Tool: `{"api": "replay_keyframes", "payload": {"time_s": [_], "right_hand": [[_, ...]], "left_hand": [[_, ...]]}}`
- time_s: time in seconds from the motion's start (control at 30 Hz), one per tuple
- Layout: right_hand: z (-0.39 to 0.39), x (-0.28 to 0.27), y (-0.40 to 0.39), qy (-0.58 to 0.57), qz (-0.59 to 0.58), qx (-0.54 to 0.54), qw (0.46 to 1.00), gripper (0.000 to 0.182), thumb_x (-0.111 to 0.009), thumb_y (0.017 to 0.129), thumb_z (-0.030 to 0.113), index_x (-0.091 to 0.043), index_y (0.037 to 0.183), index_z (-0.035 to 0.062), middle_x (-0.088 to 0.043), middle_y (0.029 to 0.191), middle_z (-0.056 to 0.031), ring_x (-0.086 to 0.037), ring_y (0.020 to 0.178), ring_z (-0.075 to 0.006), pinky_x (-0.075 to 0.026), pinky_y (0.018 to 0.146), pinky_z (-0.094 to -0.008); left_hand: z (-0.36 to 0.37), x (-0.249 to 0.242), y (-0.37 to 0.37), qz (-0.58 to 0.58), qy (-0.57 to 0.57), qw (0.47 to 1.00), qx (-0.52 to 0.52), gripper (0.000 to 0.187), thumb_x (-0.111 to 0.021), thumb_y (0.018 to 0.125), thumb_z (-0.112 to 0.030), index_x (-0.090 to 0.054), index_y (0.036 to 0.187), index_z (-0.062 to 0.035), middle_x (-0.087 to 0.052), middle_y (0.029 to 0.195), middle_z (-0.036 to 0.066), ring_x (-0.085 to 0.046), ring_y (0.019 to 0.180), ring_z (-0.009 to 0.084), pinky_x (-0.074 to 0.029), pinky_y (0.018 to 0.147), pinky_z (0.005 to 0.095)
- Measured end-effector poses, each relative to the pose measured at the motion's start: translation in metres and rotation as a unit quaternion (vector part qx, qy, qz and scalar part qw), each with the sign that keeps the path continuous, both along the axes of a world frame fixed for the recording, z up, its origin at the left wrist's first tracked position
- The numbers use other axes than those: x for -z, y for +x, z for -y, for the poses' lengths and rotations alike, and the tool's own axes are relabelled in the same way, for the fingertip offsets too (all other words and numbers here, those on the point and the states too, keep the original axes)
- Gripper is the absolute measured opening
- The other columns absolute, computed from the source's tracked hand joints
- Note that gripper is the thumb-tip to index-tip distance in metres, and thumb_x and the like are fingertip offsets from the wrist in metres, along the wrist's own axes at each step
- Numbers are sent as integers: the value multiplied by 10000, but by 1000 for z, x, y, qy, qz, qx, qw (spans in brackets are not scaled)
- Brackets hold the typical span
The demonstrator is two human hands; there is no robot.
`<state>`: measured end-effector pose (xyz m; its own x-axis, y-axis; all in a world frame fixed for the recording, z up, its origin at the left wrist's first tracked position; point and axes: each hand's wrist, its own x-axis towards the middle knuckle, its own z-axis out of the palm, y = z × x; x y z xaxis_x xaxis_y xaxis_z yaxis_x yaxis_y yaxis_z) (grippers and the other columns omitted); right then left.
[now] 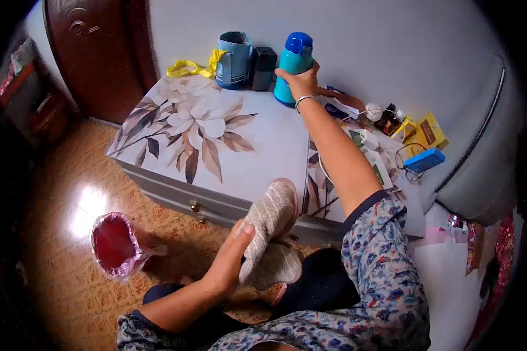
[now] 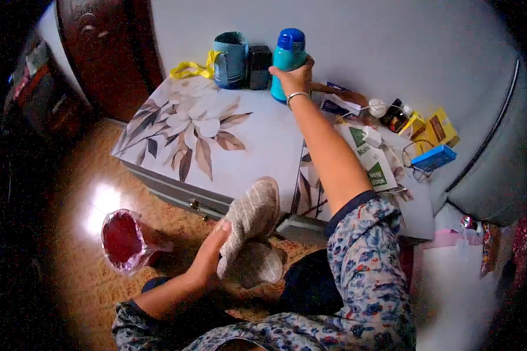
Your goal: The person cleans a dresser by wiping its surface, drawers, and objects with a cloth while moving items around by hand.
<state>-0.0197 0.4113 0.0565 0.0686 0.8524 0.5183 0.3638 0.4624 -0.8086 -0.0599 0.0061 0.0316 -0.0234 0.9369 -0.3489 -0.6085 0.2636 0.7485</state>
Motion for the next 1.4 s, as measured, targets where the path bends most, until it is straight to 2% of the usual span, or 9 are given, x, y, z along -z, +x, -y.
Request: {"api": "replay_keyframes", "payload": {"time_s": [0.53, 0.6, 0.7, 0.83, 1.07, 1.17, 1.2, 1.3, 1.4], "right_hand": [[16, 12, 20, 52, 111, 118, 985, 921, -847, 611, 347, -385, 1317, -22, -513, 1255, -233, -520, 1150, -352, -414, 989, -431], [63, 2, 41, 146, -17, -127, 981, 764, -789, 714, 316, -426, 1307, -3, -548, 1238, -179, -525, 1163, -282, -419, 986, -387], [153, -11, 69, -198, -15, -573, 795, 592, -670, 857, 363, -456, 1322, 66, -540, 1269, -97, -515, 1152, -189, -400, 1010, -336], [241, -12, 93, -93, 282, -615, 730, 525, -690, 835, 351, -555, 1260, 72, -615, 1198, -124, -575, 1116, -211, -411, 989, -330], [201, -8, 126, -70, 179, -282, 940, 333, -672, 829, 205, -612, 1112, 39, -655, 1033, -126, -638, 934, -248, -493, 839, -341], [161, -14, 123, 159, 306, -194, 919, 530, -665, 830, 281, -507, 1299, 90, -461, 1345, -154, -470, 1202, -322, -385, 1008, -407], [162, -6, 117, 164, 305, -199, 917, 530, -665, 830, 281, -507, 1299, 90, -461, 1345, -154, -470, 1202, -322, -385, 1008, -407], [189, 11, 104, 140, 429, -196, 870, 821, -665, 809, 450, -266, 1465, 159, -216, 1503, -205, -253, 1364, -399, -262, 1103, -470], [199, 47, 93, 21, 556, -207, 805, 752, -502, 874, 573, -299, 1458, 146, -182, 1529, -192, -163, 1395, -421, -177, 1123, -497]], "left_hand": [[-2, 32, -7, 117, 14, 993, 4, 683, -436, 921, -566, -363, 1420, -105, -456, 1377, 143, -455, 1252, 306, -381, 1035, 462], [-1, 35, -13, 103, 10, 994, 20, 707, -387, 929, -595, -338, 1435, -103, -424, 1408, 151, -440, 1266, 318, -362, 1053, 470], [2, 29, -12, 107, 53, 992, 33, 721, -382, 930, -598, -315, 1445, -98, -402, 1428, 145, -420, 1286, 312, -354, 1061, 465], [7, 32, -14, 49, 101, 989, 96, 806, -446, 878, -641, -294, 1446, -89, -383, 1438, 136, -392, 1309, 297, -321, 1082, 454], [-15, 19, -4, -191, 222, 956, 6, 846, -677, 822, -53, -119, 1451, -146, -379, 1361, 156, -439, 1208, 250, -404, 969, 376], [-35, 7, 2, -382, 311, 866, -79, 693, -475, 854, 125, -222, 1428, -167, -307, 1414, 199, -529, 1150, 328, -493, 835, 363], [-43, 4, -1, -384, 312, 865, -86, 693, -475, 854, 125, -222, 1428, -167, -307, 1414, 199, -529, 1150, 328, -493, 835, 363], [-67, 11, -25, -713, 353, 603, -65, 501, -552, 835, -41, -439, 1321, -88, -387, 1358, 230, -442, 1226, 410, -401, 998, 443], [-68, 22, -56, -785, 293, 543, -64, 473, -561, 881, -203, -438, 1319, -75, -442, 1323, 220, -402, 1270, 382, -301, 1074, 466]]}}
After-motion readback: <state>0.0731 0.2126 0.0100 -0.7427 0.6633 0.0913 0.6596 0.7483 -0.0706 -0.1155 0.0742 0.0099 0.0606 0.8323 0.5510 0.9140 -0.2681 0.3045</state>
